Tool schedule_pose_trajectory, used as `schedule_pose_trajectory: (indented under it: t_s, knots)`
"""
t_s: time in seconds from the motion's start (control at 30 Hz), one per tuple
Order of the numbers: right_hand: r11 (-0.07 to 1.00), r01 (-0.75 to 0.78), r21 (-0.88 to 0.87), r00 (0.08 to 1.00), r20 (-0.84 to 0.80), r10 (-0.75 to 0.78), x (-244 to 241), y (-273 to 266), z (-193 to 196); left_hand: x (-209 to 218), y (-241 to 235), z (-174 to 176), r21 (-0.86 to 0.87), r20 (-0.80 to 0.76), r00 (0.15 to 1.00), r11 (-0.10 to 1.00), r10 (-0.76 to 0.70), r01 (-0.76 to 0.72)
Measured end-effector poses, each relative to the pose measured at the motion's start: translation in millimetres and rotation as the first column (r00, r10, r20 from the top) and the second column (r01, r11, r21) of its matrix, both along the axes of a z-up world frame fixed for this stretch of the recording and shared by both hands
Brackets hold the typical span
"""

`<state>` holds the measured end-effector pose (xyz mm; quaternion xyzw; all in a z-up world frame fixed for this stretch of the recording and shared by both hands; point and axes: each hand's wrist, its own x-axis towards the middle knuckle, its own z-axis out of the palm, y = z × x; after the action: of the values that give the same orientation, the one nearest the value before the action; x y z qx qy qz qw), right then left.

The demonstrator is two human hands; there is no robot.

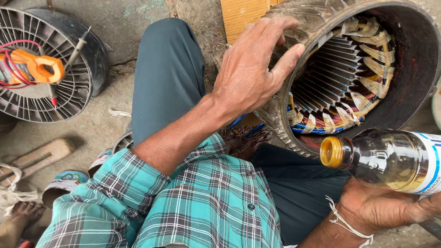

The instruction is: The person pours a liquid from a plastic bottle into the slots of a motor stator. The person holds the stator with one hand and pours the liquid with the other, rotating the stator to cover different sections.

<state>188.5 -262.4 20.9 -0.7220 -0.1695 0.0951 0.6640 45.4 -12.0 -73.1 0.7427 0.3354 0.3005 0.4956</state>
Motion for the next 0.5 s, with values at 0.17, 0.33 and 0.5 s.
schedule_pose_trajectory:
  t_s: [0.17, 0.33, 0.5]
  knots:
    - [1.0, -0.002, -0.016, 1.0, 0.02, 0.003, 0.5, 3.6, -0.3, 0.0, -1.2, -1.4, -0.041, 0.028, 1.0, 0.999, 0.012, -0.01]
    - [0.997, -0.077, -0.015, 0.992, 0.102, 0.078, 0.2, 1.5, 0.1, -0.5, 0.9, 0.6, -0.057, 0.046, 0.999, 0.998, -0.001, 0.004]
    - [0.996, 0.049, -0.071, 0.995, 0.093, -0.042, -6.2, -4.8, 2.4, -1.8, 2.5, 5.7, -0.06, 0.033, 0.999, 0.998, -0.008, 0.01]
